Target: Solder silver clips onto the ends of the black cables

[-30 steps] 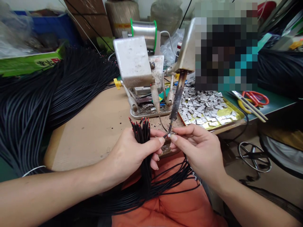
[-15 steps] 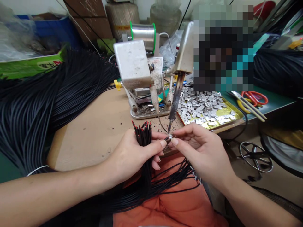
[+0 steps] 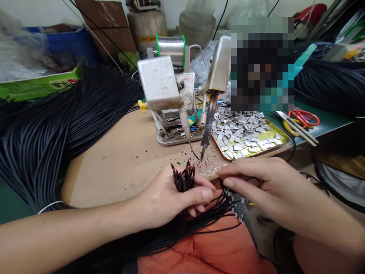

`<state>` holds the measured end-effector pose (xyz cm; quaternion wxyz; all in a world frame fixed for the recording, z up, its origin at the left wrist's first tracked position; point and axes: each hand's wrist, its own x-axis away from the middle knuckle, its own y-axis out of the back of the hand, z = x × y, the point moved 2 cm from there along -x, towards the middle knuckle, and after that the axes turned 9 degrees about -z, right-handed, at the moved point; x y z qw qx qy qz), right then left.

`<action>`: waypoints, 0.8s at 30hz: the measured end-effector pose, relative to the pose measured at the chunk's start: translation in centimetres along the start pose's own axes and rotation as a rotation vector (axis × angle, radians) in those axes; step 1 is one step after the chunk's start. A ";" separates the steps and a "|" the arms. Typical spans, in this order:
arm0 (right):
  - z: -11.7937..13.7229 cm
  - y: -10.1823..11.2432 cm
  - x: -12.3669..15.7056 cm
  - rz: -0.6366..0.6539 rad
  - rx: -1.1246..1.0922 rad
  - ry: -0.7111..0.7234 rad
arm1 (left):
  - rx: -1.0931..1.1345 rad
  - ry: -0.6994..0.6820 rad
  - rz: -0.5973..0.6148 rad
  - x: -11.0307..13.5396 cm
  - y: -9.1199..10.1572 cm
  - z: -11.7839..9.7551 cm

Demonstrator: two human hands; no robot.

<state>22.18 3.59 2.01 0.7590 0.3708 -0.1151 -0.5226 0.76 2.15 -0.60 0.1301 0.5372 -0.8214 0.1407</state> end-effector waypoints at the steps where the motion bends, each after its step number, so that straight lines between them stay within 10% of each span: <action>1: 0.7 -0.9 -0.1 -0.061 -0.087 -0.036 | -0.037 -0.021 0.038 0.1 -0.1 -0.1; 7: 2.4 -4.4 -0.6 -0.243 -0.387 -0.071 | -0.163 -0.054 0.107 0.2 -0.4 -0.5; 14: 0.8 -3.3 -0.7 -0.229 -0.475 -0.138 | 0.056 -0.096 -0.137 0.1 0.3 0.2; 24: 0.8 -2.9 -0.8 -0.244 -0.459 -0.202 | 0.044 0.003 -0.181 0.5 0.1 0.0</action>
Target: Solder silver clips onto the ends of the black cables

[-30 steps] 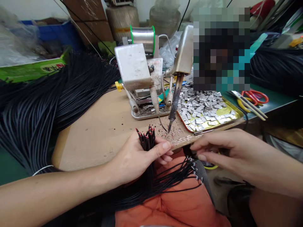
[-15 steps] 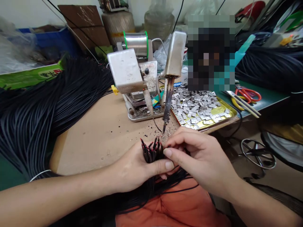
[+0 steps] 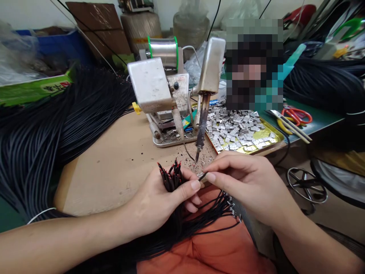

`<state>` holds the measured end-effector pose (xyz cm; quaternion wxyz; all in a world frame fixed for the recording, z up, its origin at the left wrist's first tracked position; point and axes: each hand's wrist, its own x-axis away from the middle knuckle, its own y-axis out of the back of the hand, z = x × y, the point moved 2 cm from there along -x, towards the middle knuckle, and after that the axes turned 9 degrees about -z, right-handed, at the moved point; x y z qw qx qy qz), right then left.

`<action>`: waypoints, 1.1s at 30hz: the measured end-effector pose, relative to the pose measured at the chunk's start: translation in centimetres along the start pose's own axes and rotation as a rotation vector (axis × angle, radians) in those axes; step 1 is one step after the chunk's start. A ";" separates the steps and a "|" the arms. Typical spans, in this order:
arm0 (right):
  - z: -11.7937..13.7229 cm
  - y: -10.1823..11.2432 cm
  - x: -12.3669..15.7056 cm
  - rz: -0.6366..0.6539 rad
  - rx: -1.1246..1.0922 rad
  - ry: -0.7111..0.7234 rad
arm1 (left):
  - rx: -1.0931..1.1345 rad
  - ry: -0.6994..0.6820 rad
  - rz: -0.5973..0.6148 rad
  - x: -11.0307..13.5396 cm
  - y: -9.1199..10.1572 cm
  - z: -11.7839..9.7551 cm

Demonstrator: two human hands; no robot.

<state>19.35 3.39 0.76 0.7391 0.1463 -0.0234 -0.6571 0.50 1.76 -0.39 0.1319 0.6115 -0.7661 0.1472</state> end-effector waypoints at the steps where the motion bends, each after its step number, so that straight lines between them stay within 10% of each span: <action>1: 0.1 0.1 0.0 0.005 0.012 0.005 | -0.001 0.002 -0.003 0.0 0.0 0.0; 17: -1.7 -1.4 0.6 0.155 -0.516 -0.276 | -0.020 -0.007 -0.003 -0.4 0.2 0.1; 20: -1.5 0.4 -0.7 0.151 -0.232 -0.161 | -0.011 0.029 -0.029 -0.3 0.1 0.1; 25: -1.6 5.0 -3.4 -0.416 0.486 0.220 | 0.031 0.080 -0.085 -0.4 0.2 0.0; 33: -4.4 3.1 -5.1 -0.104 0.728 0.406 | 0.067 0.021 -0.099 -0.9 0.5 0.3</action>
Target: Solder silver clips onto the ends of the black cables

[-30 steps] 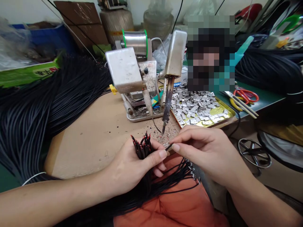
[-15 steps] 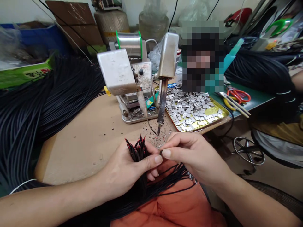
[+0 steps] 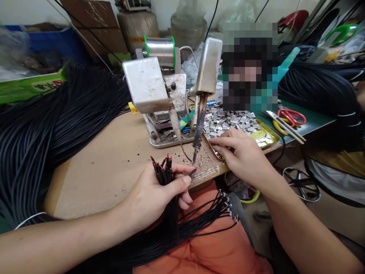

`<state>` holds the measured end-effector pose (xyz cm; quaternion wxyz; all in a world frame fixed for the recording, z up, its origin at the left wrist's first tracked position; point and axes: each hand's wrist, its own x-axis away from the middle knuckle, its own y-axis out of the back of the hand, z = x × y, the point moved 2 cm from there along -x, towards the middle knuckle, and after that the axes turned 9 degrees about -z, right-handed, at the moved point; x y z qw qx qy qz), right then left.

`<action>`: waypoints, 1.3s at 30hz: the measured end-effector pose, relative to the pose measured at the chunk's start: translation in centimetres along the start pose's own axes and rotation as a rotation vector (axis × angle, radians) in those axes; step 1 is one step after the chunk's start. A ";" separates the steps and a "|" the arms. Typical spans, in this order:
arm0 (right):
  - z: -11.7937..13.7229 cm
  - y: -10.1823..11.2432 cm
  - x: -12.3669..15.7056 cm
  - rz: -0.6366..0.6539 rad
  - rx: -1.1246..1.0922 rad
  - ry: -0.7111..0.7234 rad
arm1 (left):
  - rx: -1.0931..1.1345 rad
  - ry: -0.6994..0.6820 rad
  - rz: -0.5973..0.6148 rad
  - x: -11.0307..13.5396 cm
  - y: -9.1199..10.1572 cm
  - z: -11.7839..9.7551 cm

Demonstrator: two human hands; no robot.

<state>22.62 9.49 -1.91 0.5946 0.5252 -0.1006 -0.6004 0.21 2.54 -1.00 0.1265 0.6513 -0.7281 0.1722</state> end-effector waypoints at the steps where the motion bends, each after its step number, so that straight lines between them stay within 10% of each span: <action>1: -0.1 -0.1 0.0 0.012 0.012 0.008 | -0.001 -0.005 0.000 0.0 0.0 0.0; 9: 1.6 0.7 0.9 -0.289 -0.343 -0.284 | 0.013 -0.028 0.006 -0.2 0.4 0.1; 18: 5.4 -1.6 2.6 -0.020 -0.936 -0.705 | 0.026 -0.028 0.006 -0.4 0.5 0.1; 39: 5.4 -3.1 3.3 -0.034 -1.173 -0.704 | 0.026 -0.033 -0.021 -0.4 0.5 -0.2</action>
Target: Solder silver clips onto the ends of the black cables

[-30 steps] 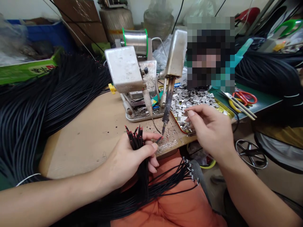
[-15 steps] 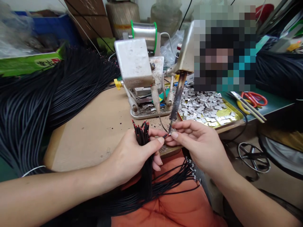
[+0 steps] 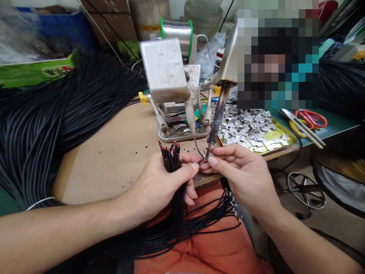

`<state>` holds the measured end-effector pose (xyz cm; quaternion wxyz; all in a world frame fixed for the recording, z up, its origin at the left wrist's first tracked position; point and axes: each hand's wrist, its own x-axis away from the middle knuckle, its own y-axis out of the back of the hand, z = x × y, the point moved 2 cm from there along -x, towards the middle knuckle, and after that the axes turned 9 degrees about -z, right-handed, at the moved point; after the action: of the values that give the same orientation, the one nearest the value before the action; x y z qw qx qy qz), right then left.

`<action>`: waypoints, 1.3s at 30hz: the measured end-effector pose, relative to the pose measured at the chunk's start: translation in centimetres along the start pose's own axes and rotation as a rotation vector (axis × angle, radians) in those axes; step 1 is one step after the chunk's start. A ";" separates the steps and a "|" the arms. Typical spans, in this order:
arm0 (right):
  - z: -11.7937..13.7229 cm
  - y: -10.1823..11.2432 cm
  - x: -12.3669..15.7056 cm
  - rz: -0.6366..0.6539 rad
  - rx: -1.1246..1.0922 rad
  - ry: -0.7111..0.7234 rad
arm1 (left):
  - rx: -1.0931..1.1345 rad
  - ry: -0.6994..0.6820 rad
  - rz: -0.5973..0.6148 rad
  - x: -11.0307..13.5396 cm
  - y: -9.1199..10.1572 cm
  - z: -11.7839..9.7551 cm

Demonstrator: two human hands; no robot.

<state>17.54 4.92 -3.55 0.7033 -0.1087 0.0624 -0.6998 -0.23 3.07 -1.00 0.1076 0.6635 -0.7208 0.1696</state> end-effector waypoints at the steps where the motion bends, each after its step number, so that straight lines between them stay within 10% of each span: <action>1: 0.0 0.0 0.0 0.001 -0.001 0.001 | 0.007 -0.003 0.004 0.0 0.0 0.0; 39: 0.0 0.0 0.3 -0.016 0.011 0.018 | 0.029 0.001 0.029 -0.1 -0.1 0.0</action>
<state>17.51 4.66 -3.57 0.6977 -0.0990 0.0642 -0.7066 -0.15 3.11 -1.05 0.0957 0.6544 -0.7277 0.1817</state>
